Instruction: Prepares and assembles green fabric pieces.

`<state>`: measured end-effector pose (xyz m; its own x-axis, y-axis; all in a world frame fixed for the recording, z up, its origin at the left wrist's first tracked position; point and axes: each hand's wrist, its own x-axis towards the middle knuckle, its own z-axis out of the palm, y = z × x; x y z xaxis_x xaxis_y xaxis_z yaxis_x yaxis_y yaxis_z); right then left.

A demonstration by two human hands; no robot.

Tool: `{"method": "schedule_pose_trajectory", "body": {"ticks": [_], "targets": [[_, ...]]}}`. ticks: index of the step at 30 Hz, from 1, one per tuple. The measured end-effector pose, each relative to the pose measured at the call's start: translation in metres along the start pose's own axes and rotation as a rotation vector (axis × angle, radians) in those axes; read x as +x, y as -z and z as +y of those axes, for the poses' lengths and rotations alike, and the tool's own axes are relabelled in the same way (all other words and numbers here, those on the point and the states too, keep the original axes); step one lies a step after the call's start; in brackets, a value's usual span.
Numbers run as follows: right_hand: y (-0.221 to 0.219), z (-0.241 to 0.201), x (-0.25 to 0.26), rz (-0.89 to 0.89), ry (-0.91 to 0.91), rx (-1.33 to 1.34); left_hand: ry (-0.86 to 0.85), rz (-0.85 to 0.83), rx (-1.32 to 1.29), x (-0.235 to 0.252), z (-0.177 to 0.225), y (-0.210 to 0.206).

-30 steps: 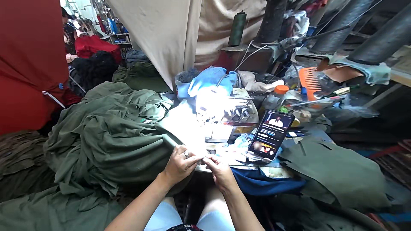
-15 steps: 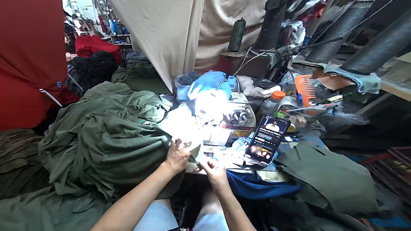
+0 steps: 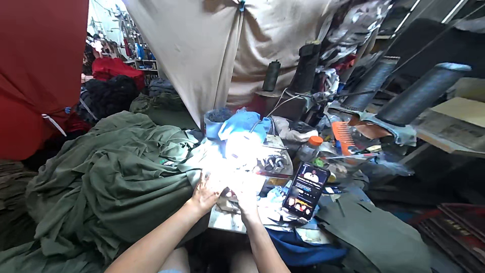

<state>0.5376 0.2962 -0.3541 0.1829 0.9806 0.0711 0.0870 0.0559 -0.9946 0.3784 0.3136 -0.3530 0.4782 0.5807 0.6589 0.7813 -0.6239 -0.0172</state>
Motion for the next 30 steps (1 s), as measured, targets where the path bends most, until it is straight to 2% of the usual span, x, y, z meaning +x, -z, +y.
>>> {"method": "schedule_pose_trajectory", "body": {"ticks": [4,7,9,12,14,17,20,22,25,28,30], "targets": [[-0.006,-0.006,0.024,0.029,-0.104,0.001,-0.020,0.077,-0.060,0.009,-0.008,-0.004],[-0.008,0.012,0.040,-0.001,-0.119,-0.080,0.050,0.010,-0.140,0.014,-0.010,-0.002],[-0.007,0.029,0.044,-0.028,-0.052,-0.135,0.096,-0.101,-0.143,0.019,-0.009,0.001],[-0.001,-0.007,0.011,-0.062,-0.079,-0.060,0.230,-0.420,-0.081,0.038,-0.004,0.011],[-0.002,-0.001,0.021,-0.088,-0.065,-0.047,0.343,-0.583,-0.089,0.054,-0.001,0.016],[-0.005,0.006,0.029,-0.021,-0.028,-0.111,0.373,-0.597,-0.097,0.062,-0.001,0.018],[-0.005,-0.009,0.011,0.141,0.027,-0.428,0.352,-0.651,-0.081,0.056,-0.002,0.023],[-0.007,-0.010,0.001,0.209,0.189,-0.514,0.366,-0.631,-0.104,0.047,0.000,0.029],[-0.008,0.015,-0.002,0.218,0.597,-0.390,0.391,-0.530,-0.163,0.027,0.009,0.048],[-0.008,0.025,-0.011,0.052,0.715,-0.377,0.401,-0.632,-0.158,0.017,0.024,0.077],[-0.007,0.032,-0.015,0.052,0.831,-0.486,0.390,-0.640,-0.179,0.008,0.035,0.090]]}}
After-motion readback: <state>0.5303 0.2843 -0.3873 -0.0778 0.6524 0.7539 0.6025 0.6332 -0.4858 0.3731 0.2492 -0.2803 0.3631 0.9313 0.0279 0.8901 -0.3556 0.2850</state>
